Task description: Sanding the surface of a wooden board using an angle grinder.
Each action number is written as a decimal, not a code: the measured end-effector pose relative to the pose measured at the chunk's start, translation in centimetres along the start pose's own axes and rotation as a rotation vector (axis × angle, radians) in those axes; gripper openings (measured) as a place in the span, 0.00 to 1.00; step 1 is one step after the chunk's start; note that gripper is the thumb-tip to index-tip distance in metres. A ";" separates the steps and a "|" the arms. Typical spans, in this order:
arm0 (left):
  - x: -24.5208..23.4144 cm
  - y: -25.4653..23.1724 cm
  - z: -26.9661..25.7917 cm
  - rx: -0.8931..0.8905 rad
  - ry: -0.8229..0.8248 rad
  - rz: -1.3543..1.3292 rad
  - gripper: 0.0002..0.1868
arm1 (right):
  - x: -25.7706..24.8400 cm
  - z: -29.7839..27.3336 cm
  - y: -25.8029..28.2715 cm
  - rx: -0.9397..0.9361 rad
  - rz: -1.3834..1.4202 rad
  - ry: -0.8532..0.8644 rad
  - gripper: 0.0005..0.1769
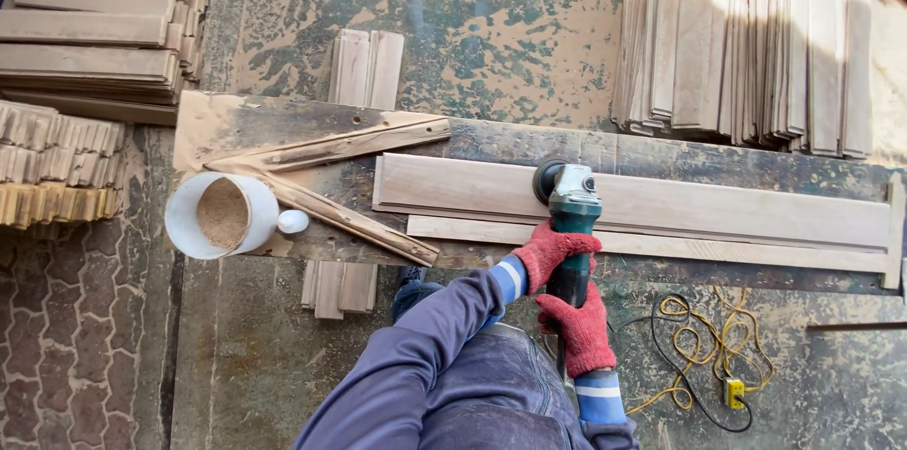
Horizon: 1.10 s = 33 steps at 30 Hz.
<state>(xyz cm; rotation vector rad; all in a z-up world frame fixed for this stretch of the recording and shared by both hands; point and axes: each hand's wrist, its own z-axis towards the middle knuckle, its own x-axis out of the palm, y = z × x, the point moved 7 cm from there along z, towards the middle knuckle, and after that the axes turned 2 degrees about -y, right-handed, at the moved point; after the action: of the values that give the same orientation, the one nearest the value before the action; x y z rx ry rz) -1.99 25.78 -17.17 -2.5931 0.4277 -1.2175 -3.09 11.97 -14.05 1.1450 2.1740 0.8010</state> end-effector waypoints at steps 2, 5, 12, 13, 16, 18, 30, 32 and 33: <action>1.7 0.4 0.7 -0.033 0.013 0.043 0.21 | -1.3 0.1 0.2 0.024 0.022 -0.040 0.25; 3.4 1.4 2.0 -0.066 0.026 0.093 0.24 | -3.0 0.8 -0.1 0.034 0.087 -0.076 0.25; 3.9 0.8 1.3 -0.086 0.048 0.131 0.24 | -2.7 0.8 -0.1 0.029 0.134 -0.060 0.25; 3.4 1.1 1.5 -0.081 0.041 0.124 0.24 | -2.4 0.5 -0.2 0.032 0.127 -0.052 0.25; 1.8 1.6 1.4 -0.060 0.012 0.072 0.26 | -1.5 -0.4 -0.4 0.013 0.106 -0.035 0.24; 1.2 1.4 0.6 -0.022 0.008 0.118 0.26 | -0.9 -0.9 -0.4 0.010 0.081 -0.007 0.24; -3.6 0.0 -2.8 0.064 -0.066 -0.010 0.28 | 2.9 -2.5 -1.0 0.008 -0.044 0.081 0.27; -4.0 -1.0 -4.0 0.082 -0.074 -0.019 0.27 | 3.8 -2.9 -0.6 0.019 -0.062 0.099 0.27; -4.3 -1.5 -4.6 0.095 -0.079 -0.021 0.27 | 4.3 -3.1 -0.5 0.030 -0.074 0.112 0.26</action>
<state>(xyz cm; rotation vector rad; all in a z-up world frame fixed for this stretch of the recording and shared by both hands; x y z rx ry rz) -7.95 28.27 -16.80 -2.5598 0.3201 -1.1095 -7.60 14.61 -13.11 1.0498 2.3133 0.8203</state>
